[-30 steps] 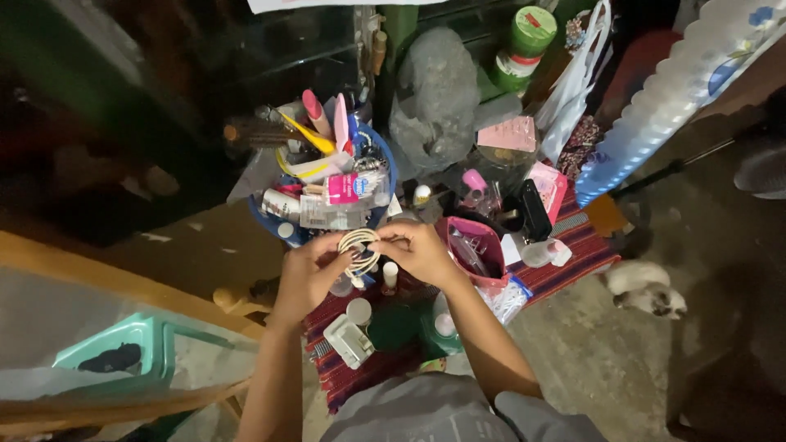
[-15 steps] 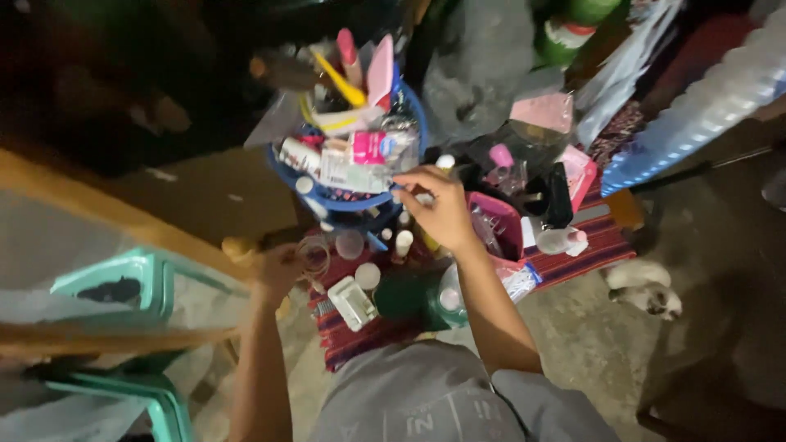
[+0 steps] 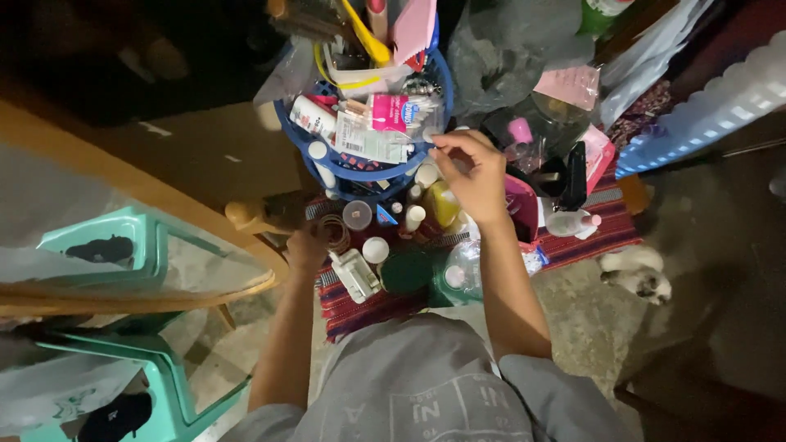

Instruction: The person sorts through various items on a cluttered table, including bottles, a pouch, and small packages. They open a pouch, remove items, and place them into a blue basket. The person also handles a green packet and a plastic bag, moving items around the table.

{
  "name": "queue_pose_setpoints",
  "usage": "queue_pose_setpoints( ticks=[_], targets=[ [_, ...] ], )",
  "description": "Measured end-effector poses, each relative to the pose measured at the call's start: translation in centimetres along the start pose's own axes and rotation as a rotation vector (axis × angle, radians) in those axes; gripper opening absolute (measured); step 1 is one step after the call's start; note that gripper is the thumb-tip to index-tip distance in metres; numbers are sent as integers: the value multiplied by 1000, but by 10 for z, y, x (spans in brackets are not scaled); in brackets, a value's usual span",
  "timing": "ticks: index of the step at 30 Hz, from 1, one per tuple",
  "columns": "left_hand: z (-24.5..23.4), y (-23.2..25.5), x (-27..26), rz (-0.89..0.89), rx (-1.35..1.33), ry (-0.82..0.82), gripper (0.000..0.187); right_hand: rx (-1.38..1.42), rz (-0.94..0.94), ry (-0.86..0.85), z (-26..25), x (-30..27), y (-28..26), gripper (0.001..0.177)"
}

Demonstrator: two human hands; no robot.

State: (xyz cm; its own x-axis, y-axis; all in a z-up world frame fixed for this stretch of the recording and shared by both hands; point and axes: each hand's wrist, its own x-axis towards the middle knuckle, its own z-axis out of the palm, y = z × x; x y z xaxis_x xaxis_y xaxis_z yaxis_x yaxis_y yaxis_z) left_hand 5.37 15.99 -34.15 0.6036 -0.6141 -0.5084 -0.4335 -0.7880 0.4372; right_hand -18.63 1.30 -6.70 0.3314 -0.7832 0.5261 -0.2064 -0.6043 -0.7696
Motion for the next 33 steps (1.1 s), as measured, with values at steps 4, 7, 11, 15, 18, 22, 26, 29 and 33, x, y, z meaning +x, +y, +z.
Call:
queue_pose_setpoints(
  ticks=[4, 7, 11, 15, 18, 22, 26, 29, 33],
  targets=[
    [23, -7, 25, 78, 128, 64, 23, -18, -6, 67, -2, 1, -7, 21],
    [-19, 17, -22, 441, -3, 205, 23, -46, -43, 48, -3, -5, -2, 18],
    [-51, 36, -52, 257, 30, 43, 32, -6, -7, 44, 1, -14, -6, 18],
    [-56, 46, -52, 514, -140, 371, 14, -137, -38, 153, -3, -12, 10, 26],
    [-89, 82, -82, 859, -292, 676, 18, -278, -155, 77, -9, 5, 12, 32],
    [-126, 131, -123, 1080, -374, 749, 19, -311, -217, -9, -13, 14, 19, 10],
    [-144, 174, -146, 1243, -439, 831, 21, -245, -214, 16, -13, 19, 18, 7],
    [-161, 204, -162, 1362, -440, 831, 19, -232, -309, 32, -12, 22, -6, 10],
    [-185, 231, -192, 1367, -261, 686, 22, -263, -434, 52, -18, 19, -27, 22]
  ],
)
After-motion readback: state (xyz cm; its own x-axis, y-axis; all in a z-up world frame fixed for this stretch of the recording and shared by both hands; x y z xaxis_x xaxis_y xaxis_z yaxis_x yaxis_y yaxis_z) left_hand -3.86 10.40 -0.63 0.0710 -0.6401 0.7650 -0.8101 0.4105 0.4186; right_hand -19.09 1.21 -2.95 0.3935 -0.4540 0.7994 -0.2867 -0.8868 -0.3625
